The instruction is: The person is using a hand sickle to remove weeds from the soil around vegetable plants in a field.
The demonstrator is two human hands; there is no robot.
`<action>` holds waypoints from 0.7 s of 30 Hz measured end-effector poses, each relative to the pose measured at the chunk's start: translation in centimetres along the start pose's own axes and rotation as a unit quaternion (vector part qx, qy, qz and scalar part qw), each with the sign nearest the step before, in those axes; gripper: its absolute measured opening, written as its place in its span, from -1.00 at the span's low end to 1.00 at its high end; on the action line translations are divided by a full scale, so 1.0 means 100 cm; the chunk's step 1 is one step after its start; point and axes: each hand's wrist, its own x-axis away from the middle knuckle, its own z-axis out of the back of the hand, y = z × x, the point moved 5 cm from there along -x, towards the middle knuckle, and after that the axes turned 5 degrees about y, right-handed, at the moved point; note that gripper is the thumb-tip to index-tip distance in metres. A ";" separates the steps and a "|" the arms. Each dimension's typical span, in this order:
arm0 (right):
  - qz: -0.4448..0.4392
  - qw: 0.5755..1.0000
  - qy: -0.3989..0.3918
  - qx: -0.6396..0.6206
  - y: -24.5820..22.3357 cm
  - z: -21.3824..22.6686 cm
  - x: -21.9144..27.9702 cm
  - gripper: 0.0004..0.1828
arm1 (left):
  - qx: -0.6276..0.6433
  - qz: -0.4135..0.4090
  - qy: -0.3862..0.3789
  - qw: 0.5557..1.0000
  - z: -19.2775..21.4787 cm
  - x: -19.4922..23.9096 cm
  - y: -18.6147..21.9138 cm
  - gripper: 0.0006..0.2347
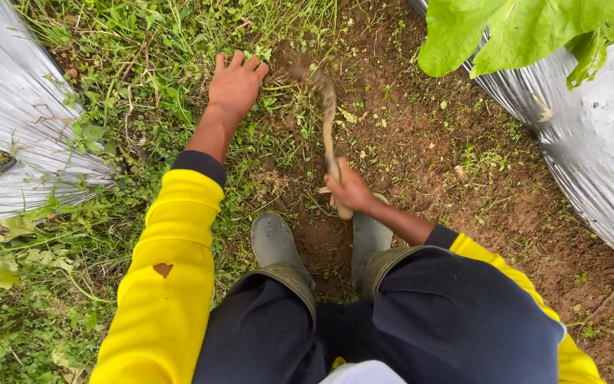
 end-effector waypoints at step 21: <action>0.069 0.992 0.063 -0.088 -0.022 0.027 -0.029 -0.82 | 0.060 0.008 0.080 0.995 0.017 0.057 -0.022 -0.56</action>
